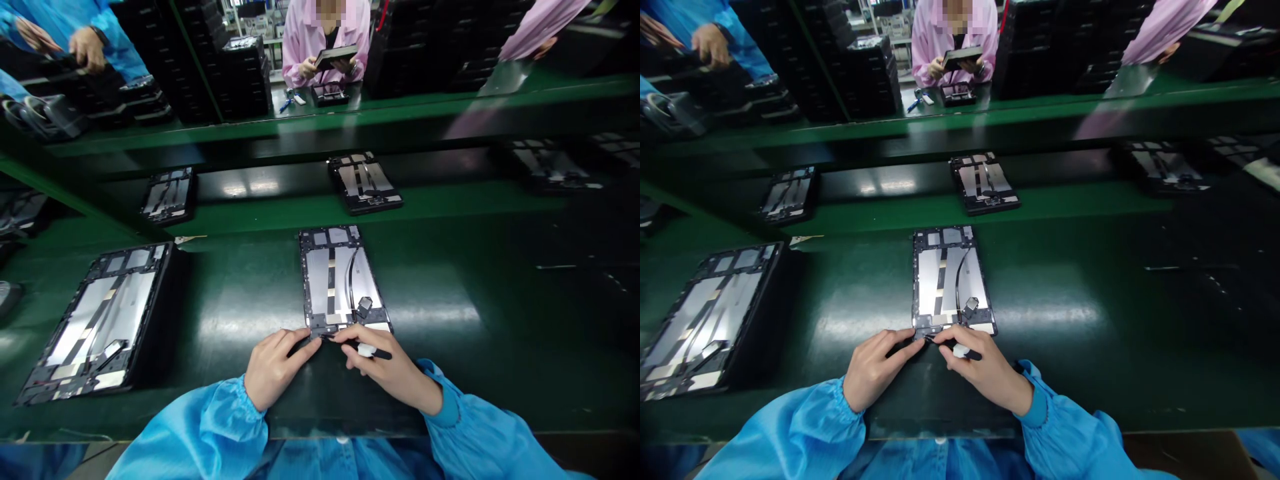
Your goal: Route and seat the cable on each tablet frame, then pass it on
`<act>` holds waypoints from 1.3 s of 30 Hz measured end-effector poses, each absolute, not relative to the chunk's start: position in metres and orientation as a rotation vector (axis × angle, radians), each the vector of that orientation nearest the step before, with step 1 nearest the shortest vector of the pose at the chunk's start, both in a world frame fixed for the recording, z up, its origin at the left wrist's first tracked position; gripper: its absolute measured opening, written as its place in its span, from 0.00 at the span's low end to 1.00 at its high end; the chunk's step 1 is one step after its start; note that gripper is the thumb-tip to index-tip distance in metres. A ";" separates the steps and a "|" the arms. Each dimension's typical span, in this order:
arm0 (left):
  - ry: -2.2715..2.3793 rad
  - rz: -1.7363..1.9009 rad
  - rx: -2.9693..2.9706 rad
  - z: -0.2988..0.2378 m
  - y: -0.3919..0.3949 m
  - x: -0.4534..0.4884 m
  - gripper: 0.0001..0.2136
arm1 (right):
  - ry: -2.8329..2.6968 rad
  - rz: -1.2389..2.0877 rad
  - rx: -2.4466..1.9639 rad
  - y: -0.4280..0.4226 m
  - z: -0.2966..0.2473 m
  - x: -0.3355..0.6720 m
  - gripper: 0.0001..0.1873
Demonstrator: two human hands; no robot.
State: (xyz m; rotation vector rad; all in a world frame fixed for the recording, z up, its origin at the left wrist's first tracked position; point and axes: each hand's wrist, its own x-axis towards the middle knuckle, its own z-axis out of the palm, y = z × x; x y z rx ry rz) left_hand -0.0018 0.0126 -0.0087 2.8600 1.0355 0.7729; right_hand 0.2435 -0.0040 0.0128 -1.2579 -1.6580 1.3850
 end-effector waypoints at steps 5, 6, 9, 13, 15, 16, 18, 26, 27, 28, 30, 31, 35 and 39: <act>0.872 0.732 2.869 -0.005 -0.004 0.004 0.13 | -1.472 1.534 -1.355 -0.014 0.009 0.259 0.12; 0.799 0.697 2.870 -0.004 -0.008 0.007 0.13 | -1.483 1.538 -1.378 -0.016 0.008 0.263 0.12; 0.647 0.528 2.904 -0.004 -0.017 0.016 0.14 | -1.645 1.434 -1.442 -0.020 0.009 0.268 0.10; 0.591 0.396 2.925 -0.006 -0.018 0.019 0.15 | -1.822 1.260 -1.439 -0.019 0.010 0.265 0.08; 0.591 0.398 2.929 -0.007 -0.017 0.018 0.15 | -1.850 1.245 -1.427 -0.019 0.009 0.262 0.08; 0.595 0.401 2.932 -0.007 -0.016 0.018 0.15 | -1.853 1.240 -1.426 -0.019 0.008 0.261 0.08; 0.605 0.401 2.937 -0.007 -0.017 0.018 0.15 | -1.840 1.227 -1.429 -0.021 0.006 0.259 0.08; 0.671 0.565 2.880 -0.003 -0.014 0.019 0.13 | -1.518 1.363 -1.330 0.001 0.021 0.262 0.13; 0.709 0.620 2.857 -0.001 -0.011 0.017 0.12 | -1.522 1.332 -1.334 0.009 0.024 0.260 0.13; 0.763 0.682 2.830 0.000 -0.006 0.015 0.11 | -1.531 1.320 -1.334 0.018 0.026 0.257 0.13; 0.881 0.794 2.779 0.002 0.003 0.010 0.08 | -1.529 1.385 -1.324 0.036 0.029 0.250 0.12; 0.927 0.831 2.765 0.002 0.008 0.008 0.08 | -1.519 1.446 -1.319 0.043 0.029 0.246 0.12; 1.006 0.848 2.770 -0.003 0.017 0.003 0.07 | -1.463 1.637 -1.343 0.059 0.024 0.236 0.12; 1.020 0.832 2.768 -0.007 0.016 0.002 0.08 | -1.429 1.696 -1.352 0.060 0.022 0.235 0.13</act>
